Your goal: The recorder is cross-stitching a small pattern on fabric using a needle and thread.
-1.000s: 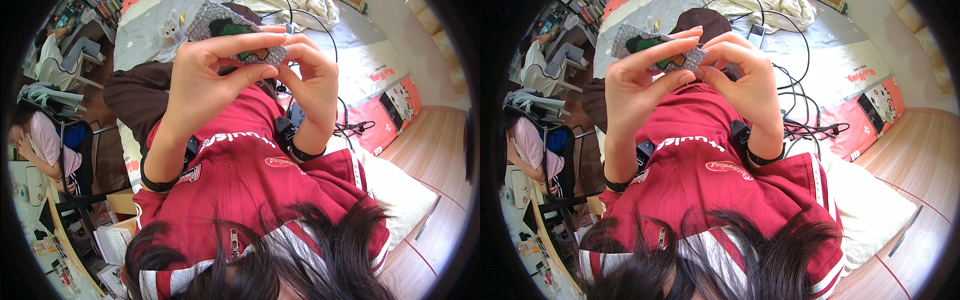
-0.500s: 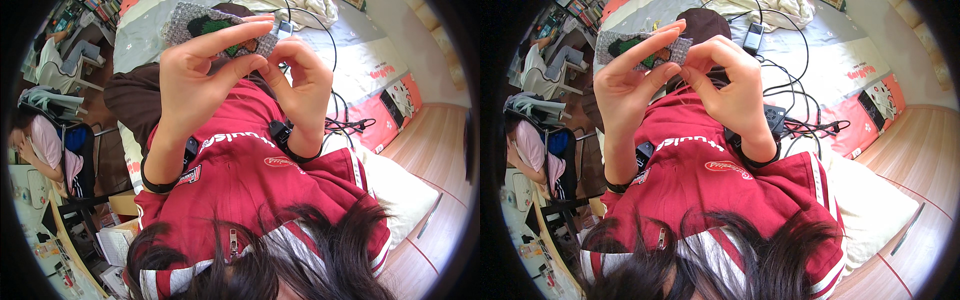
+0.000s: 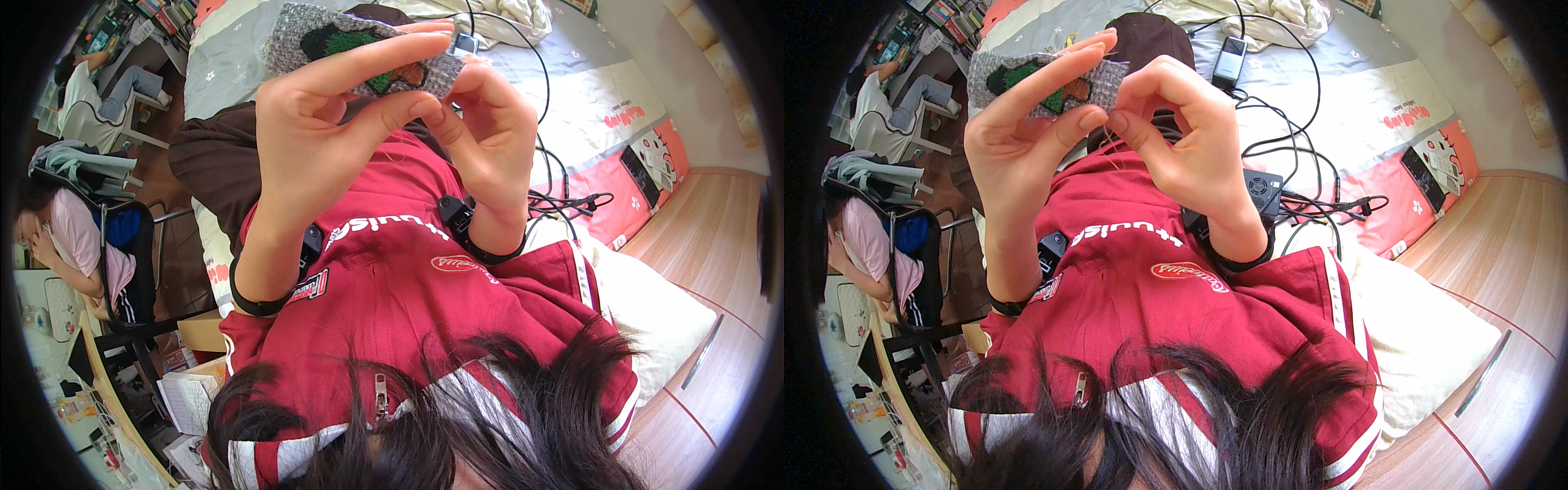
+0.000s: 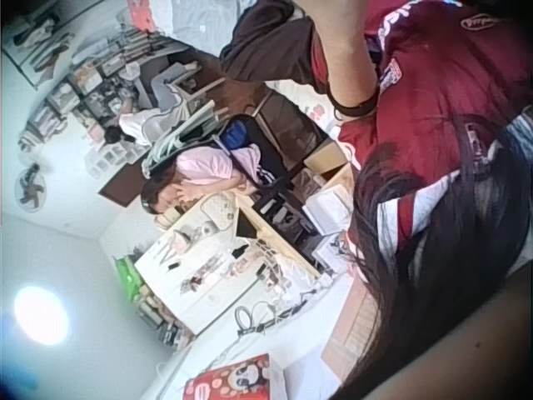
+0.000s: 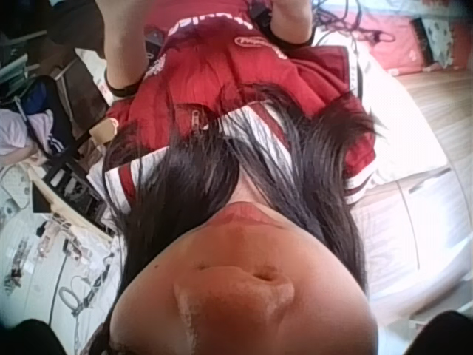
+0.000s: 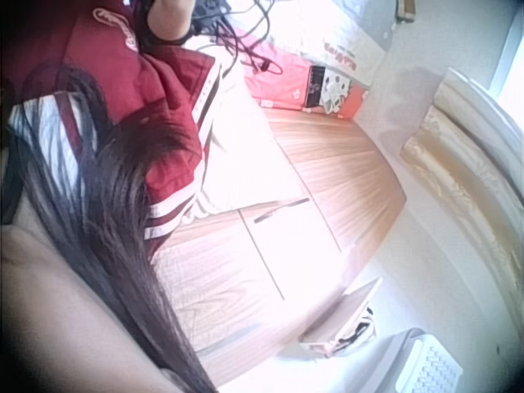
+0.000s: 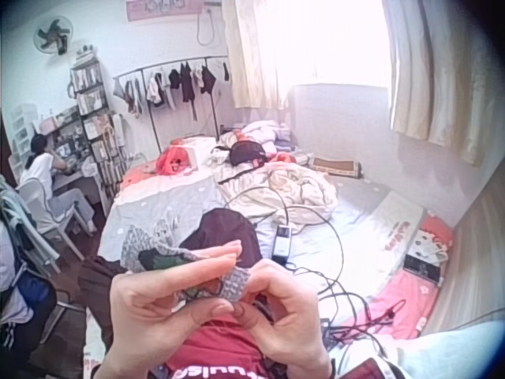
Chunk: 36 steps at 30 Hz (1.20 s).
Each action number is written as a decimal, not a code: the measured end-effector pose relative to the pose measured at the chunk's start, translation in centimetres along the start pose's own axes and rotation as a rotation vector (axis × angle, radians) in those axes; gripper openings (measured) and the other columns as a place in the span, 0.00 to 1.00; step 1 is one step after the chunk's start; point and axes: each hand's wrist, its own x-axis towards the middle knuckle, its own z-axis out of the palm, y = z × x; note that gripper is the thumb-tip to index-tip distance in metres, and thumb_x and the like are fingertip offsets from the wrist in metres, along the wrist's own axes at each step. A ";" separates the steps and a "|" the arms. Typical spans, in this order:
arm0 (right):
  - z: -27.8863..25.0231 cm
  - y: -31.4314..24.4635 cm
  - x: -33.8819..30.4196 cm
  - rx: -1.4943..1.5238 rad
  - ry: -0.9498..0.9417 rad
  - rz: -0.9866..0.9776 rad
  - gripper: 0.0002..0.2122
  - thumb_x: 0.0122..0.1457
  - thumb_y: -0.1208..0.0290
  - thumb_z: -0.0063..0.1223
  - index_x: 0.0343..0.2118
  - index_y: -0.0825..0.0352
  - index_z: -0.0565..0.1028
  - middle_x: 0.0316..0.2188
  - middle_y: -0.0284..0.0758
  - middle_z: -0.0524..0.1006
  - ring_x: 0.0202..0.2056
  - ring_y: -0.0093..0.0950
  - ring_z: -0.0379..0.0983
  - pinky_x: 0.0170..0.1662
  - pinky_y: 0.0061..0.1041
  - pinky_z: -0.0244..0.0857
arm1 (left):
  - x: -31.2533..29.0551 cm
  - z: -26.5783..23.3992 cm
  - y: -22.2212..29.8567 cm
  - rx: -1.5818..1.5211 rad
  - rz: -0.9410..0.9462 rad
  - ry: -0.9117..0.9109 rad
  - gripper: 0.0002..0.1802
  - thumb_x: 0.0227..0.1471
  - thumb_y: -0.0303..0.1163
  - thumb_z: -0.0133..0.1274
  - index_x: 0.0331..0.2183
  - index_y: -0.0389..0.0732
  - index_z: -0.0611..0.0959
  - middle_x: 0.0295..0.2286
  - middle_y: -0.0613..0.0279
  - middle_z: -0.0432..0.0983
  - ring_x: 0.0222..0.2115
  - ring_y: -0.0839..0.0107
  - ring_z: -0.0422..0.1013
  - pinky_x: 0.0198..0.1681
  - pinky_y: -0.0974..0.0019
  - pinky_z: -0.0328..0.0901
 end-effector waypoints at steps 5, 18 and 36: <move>0.0 0.0 0.0 -0.003 0.009 0.008 0.06 0.44 0.86 0.51 0.25 0.72 0.67 0.21 0.31 0.67 0.24 0.18 0.64 0.28 0.14 0.58 | 0.0 0.0 0.0 0.010 0.010 -0.011 0.21 0.37 0.15 0.53 0.39 0.28 0.73 0.40 0.47 0.69 0.43 0.65 0.64 0.46 0.68 0.60; 0.1 -0.1 0.3 -0.268 0.142 -0.134 0.06 0.39 0.86 0.52 0.21 0.69 0.70 0.19 0.31 0.68 0.21 0.21 0.65 0.26 0.16 0.59 | -0.1 0.1 0.1 0.004 -0.030 -0.024 0.21 0.37 0.13 0.52 0.39 0.28 0.73 0.39 0.48 0.69 0.43 0.65 0.65 0.45 0.69 0.61; -0.1 0.4 0.4 -0.266 0.180 -0.150 0.06 0.39 0.87 0.51 0.23 0.71 0.70 0.21 0.33 0.70 0.22 0.23 0.68 0.26 0.17 0.61 | 0.1 0.3 -0.1 -0.044 -0.093 -0.016 0.21 0.36 0.12 0.51 0.38 0.28 0.73 0.39 0.49 0.70 0.41 0.67 0.66 0.44 0.69 0.62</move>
